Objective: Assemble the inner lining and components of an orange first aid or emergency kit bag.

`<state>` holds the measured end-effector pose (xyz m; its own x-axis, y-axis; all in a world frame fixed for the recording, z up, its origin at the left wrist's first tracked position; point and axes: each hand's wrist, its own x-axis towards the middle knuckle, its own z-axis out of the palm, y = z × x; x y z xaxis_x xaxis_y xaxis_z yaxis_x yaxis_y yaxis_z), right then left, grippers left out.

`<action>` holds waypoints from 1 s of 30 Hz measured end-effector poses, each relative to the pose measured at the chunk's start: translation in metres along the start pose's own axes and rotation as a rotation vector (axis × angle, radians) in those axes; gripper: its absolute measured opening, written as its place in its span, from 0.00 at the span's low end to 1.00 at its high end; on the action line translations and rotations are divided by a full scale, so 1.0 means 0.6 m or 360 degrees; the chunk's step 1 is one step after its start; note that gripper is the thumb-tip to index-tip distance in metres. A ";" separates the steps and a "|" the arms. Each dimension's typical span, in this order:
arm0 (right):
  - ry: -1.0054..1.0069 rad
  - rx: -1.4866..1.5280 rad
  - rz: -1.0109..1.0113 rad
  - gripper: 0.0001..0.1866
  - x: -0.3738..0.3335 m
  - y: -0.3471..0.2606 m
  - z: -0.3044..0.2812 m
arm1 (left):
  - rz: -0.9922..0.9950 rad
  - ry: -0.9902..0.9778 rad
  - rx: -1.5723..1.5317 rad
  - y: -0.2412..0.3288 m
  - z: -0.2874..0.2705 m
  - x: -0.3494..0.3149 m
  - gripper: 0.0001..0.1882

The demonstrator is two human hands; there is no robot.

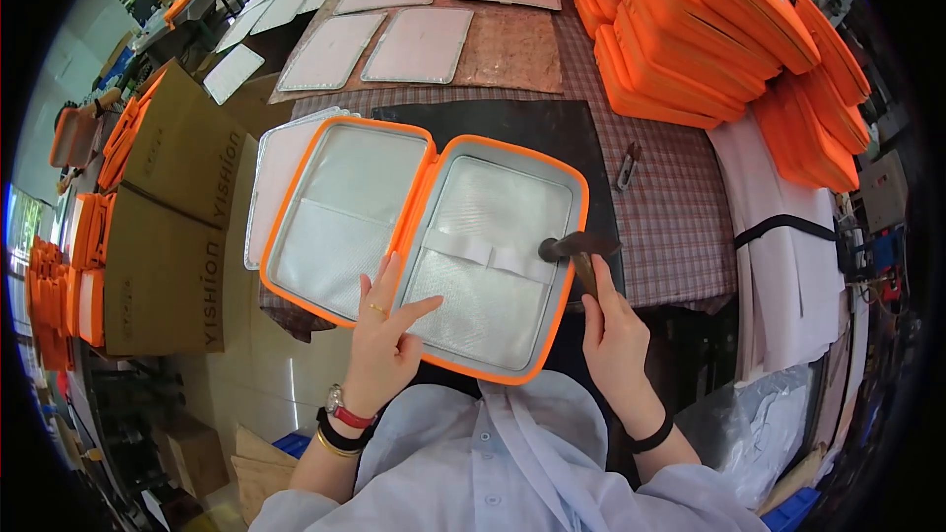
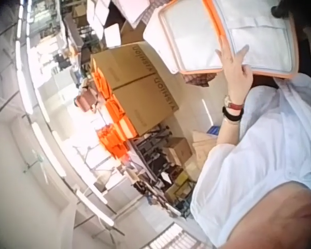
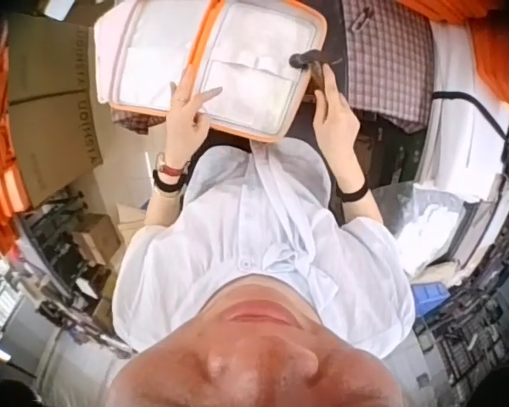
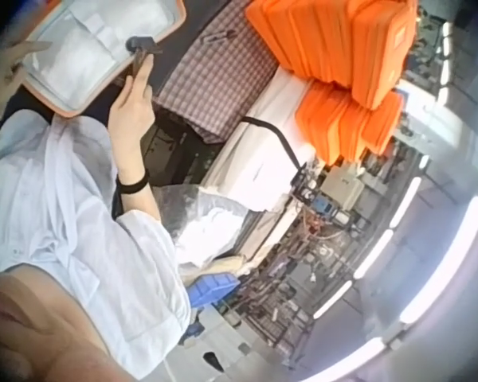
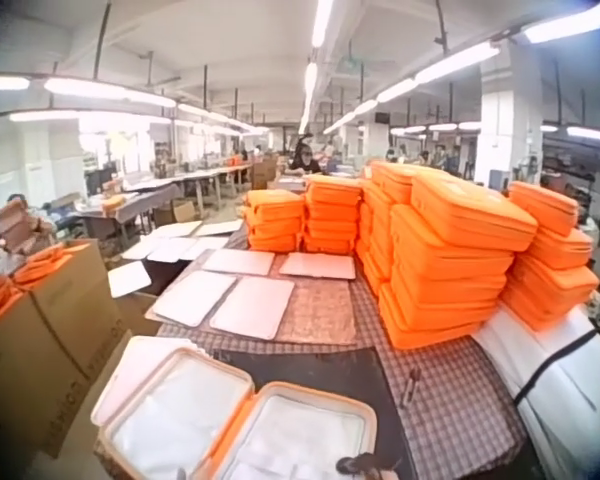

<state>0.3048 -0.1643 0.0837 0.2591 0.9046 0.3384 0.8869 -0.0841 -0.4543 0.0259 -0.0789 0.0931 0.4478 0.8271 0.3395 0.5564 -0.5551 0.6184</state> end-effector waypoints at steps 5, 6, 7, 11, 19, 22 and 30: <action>0.0047 -0.0026 0.0016 0.28 -0.021 0.006 0.001 | 0.0054 -0.0123 0.0209 0.050 0.023 0.038 0.24; 0.0046 -0.0033 0.0030 0.28 -0.021 0.006 0.000 | 0.0135 -0.0244 0.0244 0.077 0.041 0.038 0.29; 0.0054 0.0026 0.0030 0.28 -0.014 0.003 -0.004 | 0.0133 -0.0248 0.0245 0.104 0.064 0.034 0.29; 0.0099 0.0290 0.0044 0.27 0.002 0.005 -0.021 | 0.0282 -0.0737 0.0244 0.134 0.131 0.014 0.34; 0.0448 0.0377 -0.0215 0.18 0.039 -0.004 -0.112 | 0.0549 -0.1176 0.0344 0.083 0.043 0.008 0.34; 0.0222 0.0270 -0.0308 0.21 0.018 0.014 -0.063 | 0.0476 -0.1133 0.0391 0.090 0.045 -0.006 0.36; 0.0440 0.0236 -0.0391 0.22 0.065 -0.015 -0.103 | 0.0315 -0.0755 0.0403 0.116 0.090 0.006 0.30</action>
<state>0.3303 -0.1543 0.1519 0.1572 0.7420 0.6517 0.8756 0.2005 -0.4395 0.1041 -0.1194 0.0994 0.7932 0.6077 0.0401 0.5541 -0.7474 0.3666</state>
